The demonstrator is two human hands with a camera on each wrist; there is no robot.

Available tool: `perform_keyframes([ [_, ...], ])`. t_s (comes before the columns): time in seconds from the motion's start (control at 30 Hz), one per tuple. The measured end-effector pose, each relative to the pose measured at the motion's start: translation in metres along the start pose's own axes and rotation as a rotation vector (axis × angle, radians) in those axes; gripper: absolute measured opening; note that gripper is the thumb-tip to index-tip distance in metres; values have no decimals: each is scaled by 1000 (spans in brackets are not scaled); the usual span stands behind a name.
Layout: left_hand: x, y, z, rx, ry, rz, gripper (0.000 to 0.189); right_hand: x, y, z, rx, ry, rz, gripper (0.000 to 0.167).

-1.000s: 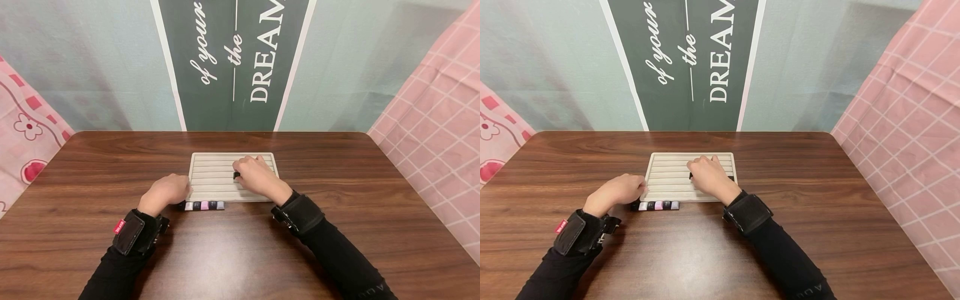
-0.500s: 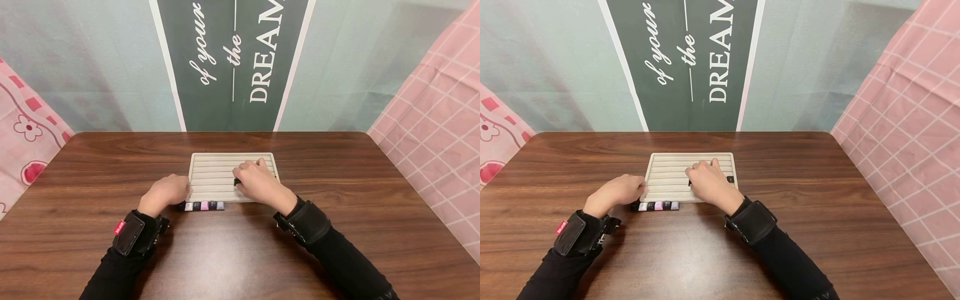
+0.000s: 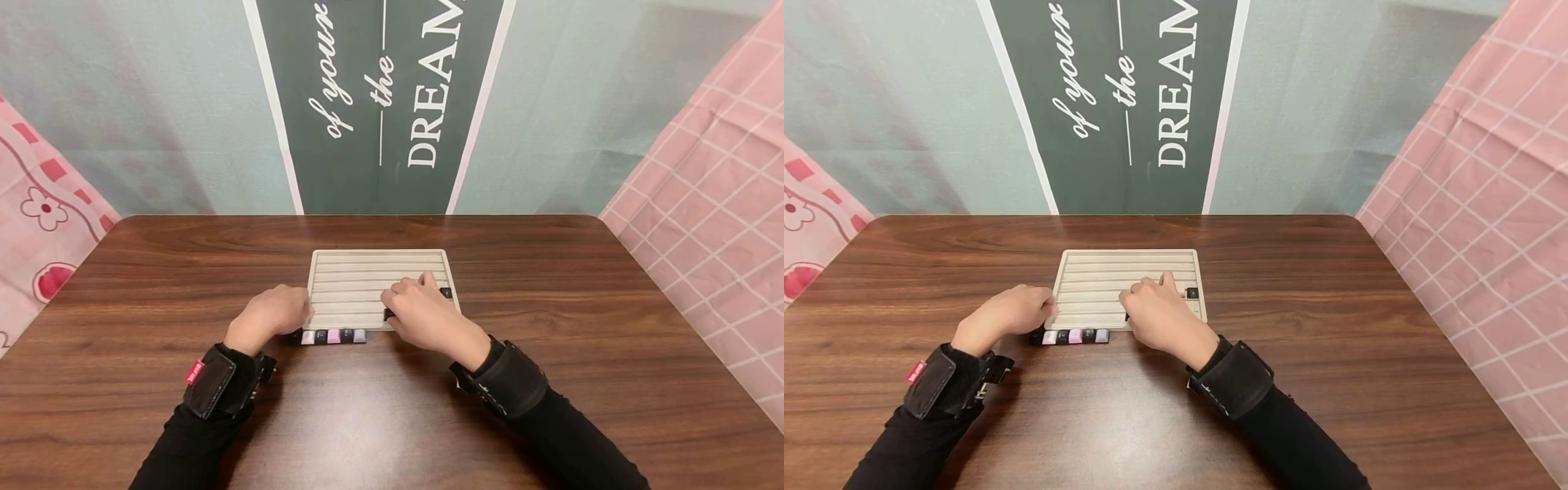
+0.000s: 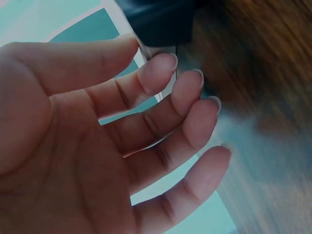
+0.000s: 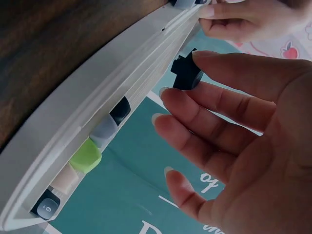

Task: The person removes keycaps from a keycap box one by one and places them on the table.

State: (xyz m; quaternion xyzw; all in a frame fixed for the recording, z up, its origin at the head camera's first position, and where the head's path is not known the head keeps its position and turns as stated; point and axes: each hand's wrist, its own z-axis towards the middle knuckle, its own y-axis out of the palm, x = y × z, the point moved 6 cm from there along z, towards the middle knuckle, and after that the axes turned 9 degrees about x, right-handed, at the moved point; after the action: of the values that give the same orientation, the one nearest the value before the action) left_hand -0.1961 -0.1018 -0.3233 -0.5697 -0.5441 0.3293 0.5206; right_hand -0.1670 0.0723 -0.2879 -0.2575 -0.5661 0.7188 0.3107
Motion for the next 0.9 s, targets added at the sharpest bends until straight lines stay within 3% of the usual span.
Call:
perform_keyframes([
  [0.5,1,3,-2,16,15,8,19,-13,10,-11,20,-54,-15,11],
  [0.9,4,6,-7,21,1,8,19,-21,18,-19,-8,-79,37,15],
])
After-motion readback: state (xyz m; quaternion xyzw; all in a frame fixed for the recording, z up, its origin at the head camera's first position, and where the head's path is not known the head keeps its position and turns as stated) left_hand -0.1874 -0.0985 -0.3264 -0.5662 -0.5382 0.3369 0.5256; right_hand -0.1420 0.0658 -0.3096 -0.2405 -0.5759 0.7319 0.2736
